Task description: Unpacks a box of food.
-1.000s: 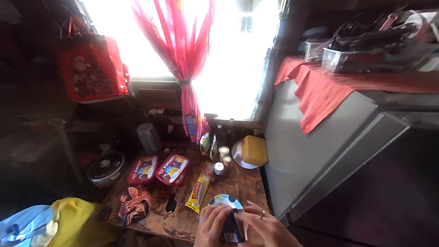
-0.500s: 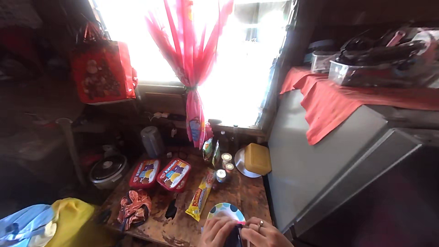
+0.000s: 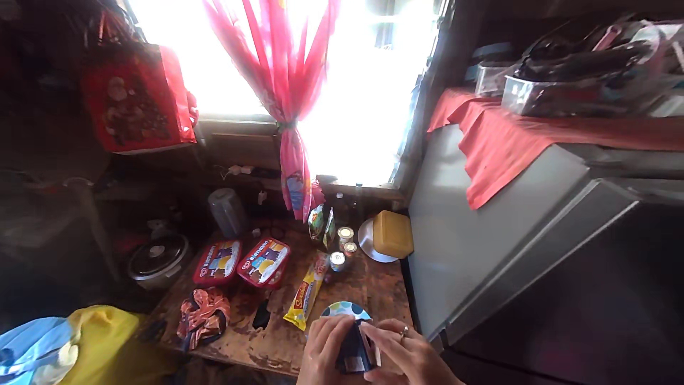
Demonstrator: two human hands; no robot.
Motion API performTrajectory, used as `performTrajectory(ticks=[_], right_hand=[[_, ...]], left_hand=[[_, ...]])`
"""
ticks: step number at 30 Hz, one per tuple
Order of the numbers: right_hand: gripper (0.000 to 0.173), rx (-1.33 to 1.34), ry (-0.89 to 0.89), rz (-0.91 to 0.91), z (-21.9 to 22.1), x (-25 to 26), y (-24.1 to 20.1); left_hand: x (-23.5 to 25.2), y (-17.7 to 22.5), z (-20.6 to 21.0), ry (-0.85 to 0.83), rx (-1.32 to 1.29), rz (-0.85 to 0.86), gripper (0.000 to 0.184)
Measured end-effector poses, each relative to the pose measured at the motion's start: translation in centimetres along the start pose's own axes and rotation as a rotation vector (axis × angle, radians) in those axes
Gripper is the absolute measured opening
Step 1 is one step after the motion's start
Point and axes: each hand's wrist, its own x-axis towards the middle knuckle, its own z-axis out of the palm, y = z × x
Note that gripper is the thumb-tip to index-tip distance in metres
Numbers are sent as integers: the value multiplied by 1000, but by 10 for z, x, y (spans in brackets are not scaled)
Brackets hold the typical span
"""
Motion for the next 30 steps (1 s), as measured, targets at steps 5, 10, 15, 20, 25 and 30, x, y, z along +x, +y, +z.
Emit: performTrajectory(ticks=[5, 10, 15, 20, 25, 30], right_hand=[[45, -251, -37, -46, -2, 2, -10], [40, -281, -24, -152, -3, 4, -3], [42, -314, 34, -288, -2, 9, 2], [38, -249, 88, -338, -5, 19, -3], [37, -82, 8, -321, -3, 23, -1], [33, 17, 20, -275, 1, 24, -1]], left_hand=[[-3, -5, 0, 31, 80, 44, 61], [-6, -2, 1, 32, 41, 23, 60], [-4, 0, -6, -20, -61, -15, 63], [2, 0, -10, -17, -135, -21, 66], [5, -5, -12, -39, -133, 55, 66], [5, -7, -11, -5, -159, 30, 68]])
